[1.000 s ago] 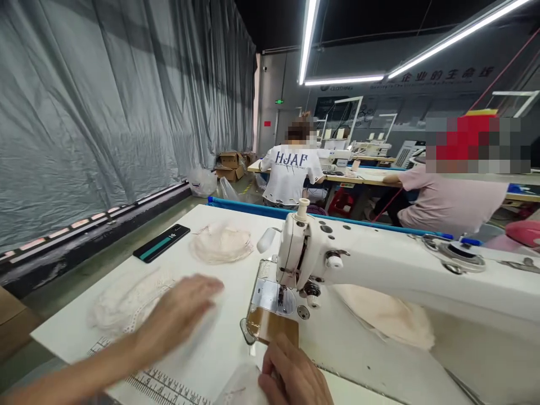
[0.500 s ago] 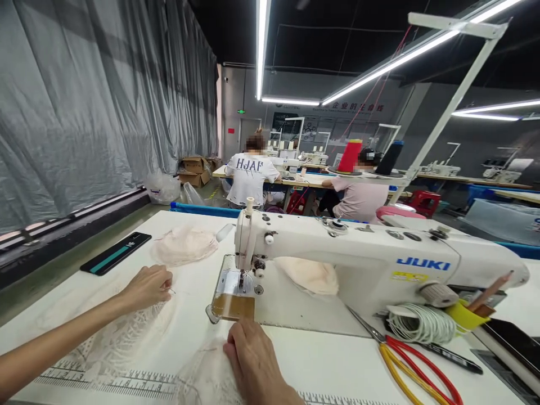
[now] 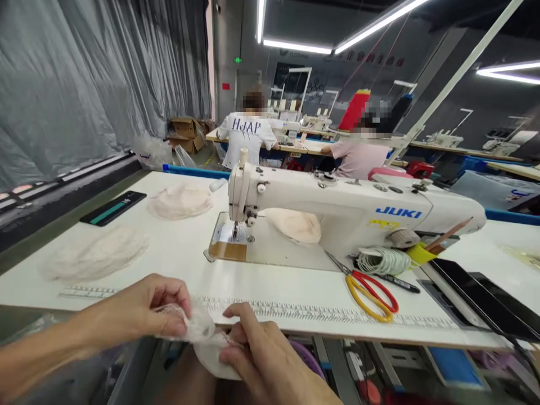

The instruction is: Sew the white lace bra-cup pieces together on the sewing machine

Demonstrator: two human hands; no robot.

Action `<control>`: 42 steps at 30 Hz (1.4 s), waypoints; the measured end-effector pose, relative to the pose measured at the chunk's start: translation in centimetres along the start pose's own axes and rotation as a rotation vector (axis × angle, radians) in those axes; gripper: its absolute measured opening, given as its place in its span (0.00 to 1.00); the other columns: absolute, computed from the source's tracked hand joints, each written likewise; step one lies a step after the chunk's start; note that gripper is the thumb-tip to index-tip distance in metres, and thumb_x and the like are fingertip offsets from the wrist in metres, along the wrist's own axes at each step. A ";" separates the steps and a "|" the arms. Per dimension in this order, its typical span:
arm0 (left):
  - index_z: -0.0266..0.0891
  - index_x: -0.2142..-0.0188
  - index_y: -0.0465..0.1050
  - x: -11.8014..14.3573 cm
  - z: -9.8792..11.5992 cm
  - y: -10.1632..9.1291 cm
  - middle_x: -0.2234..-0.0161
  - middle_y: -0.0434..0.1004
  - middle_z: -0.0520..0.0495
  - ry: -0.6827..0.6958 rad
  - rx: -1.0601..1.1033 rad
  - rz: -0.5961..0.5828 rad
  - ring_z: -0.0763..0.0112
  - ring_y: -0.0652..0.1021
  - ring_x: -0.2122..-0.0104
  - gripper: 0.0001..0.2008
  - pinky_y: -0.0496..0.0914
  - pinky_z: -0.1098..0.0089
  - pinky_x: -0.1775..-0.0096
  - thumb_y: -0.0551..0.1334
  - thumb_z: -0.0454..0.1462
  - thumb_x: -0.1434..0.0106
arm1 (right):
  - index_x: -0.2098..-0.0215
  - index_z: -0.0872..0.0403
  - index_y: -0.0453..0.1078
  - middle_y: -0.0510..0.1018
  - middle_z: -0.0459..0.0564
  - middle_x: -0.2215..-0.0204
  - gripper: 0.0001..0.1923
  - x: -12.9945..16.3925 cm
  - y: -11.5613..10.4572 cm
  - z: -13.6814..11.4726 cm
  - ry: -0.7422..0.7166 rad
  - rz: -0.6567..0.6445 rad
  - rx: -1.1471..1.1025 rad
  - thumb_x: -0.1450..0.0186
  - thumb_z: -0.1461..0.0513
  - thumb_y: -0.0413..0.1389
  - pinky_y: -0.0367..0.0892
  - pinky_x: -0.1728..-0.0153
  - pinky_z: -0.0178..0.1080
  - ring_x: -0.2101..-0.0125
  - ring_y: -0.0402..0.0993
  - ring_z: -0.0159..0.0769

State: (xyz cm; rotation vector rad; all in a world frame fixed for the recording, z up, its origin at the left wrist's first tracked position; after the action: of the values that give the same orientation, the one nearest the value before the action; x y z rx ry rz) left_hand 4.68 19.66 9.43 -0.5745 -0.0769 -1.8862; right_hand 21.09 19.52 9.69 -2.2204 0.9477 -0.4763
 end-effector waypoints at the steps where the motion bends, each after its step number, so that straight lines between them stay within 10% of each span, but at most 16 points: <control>1: 0.36 0.72 0.72 0.5 -1.0 1.3 0.78 0.73 0.54 -0.035 0.131 -0.039 0.74 0.71 0.76 0.10 0.63 0.76 0.72 0.67 0.40 0.52 | 0.53 0.46 0.61 0.74 0.42 0.68 0.14 0.8 0.3 0.1 0.037 -0.056 -0.001 0.37 0.62 0.54 0.61 0.64 0.31 0.66 0.68 0.32; 6: 0.33 0.76 0.75 0.6 -7.7 4.6 0.80 0.72 0.52 -0.082 0.223 -0.016 0.75 0.68 0.78 0.11 0.58 0.75 0.74 0.66 0.42 0.50 | 0.67 0.52 0.70 0.74 0.44 0.72 0.04 3.5 2.2 -0.3 -0.009 -0.299 -0.036 0.39 0.59 0.58 0.61 0.67 0.30 0.68 0.69 0.31; 12: 0.32 0.72 0.74 -0.7 -13.0 8.4 0.80 0.70 0.51 -0.139 0.288 -0.007 0.74 0.65 0.79 0.24 0.56 0.74 0.75 0.63 0.54 0.51 | 0.72 0.56 0.70 0.74 0.51 0.73 0.26 5.5 4.8 -4.6 -0.289 -0.592 -0.562 0.31 0.49 0.39 0.65 0.64 0.31 0.68 0.72 0.31; 20: 0.36 0.76 0.67 -0.1 -11.1 11.0 0.80 0.60 0.56 -0.109 0.364 -0.113 0.76 0.59 0.78 0.26 0.53 0.74 0.76 0.57 0.59 0.47 | 0.63 0.54 0.68 0.70 0.42 0.77 0.06 2.5 8.0 2.7 0.159 -0.047 -0.236 0.37 0.59 0.55 0.57 0.73 0.30 0.75 0.65 0.29; 24: 0.41 0.81 0.53 0.8 -11.0 10.4 0.80 0.44 0.59 -0.127 0.321 -0.142 0.76 0.48 0.79 0.27 0.47 0.73 0.77 0.54 0.61 0.46 | 0.59 0.52 0.63 0.68 0.39 0.79 0.09 2.4 8.4 3.4 0.156 -0.042 -0.152 0.37 0.60 0.56 0.54 0.73 0.30 0.76 0.62 0.29; 31: 0.40 0.80 0.55 1.1 -10.9 9.4 0.78 0.44 0.57 -0.070 0.264 -0.153 0.75 0.50 0.77 0.25 0.49 0.72 0.76 0.50 0.57 0.40 | 0.59 0.53 0.67 0.69 0.40 0.79 0.09 1.5 8.6 3.0 0.157 -0.115 -0.178 0.37 0.59 0.56 0.53 0.76 0.29 0.78 0.62 0.27; 35: 0.36 0.69 0.70 1.2 -9.5 9.3 0.79 0.52 0.58 -0.003 0.175 -0.227 0.76 0.54 0.78 0.13 0.50 0.74 0.76 0.60 0.45 0.42 | 0.63 0.54 0.67 0.69 0.40 0.81 0.05 0.6 8.2 2.5 0.155 -0.116 -0.246 0.38 0.61 0.56 0.51 0.79 0.28 0.80 0.61 0.26; 42: 0.39 0.73 0.72 1.8 -6.4 5.1 0.78 0.69 0.54 0.050 -0.180 0.013 0.70 0.69 0.74 0.11 0.60 0.75 0.72 0.58 0.43 0.41 | 0.71 0.55 0.65 0.63 0.39 0.82 0.06 -0.7 5.3 -0.5 0.021 0.016 -0.210 0.37 0.61 0.54 0.50 0.80 0.29 0.80 0.57 0.24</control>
State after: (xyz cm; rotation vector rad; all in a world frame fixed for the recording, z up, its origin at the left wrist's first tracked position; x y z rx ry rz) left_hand 6.51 14.06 3.42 -0.6469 0.1302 -1.9057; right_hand 17.74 17.11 6.29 -2.3969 1.0681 -0.4096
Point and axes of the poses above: each hand's wrist, its own x-axis away from the middle knuckle, its own y-axis out of the palm, z = x × y, the point moved 8 cm from there along -x, towards the middle knuckle
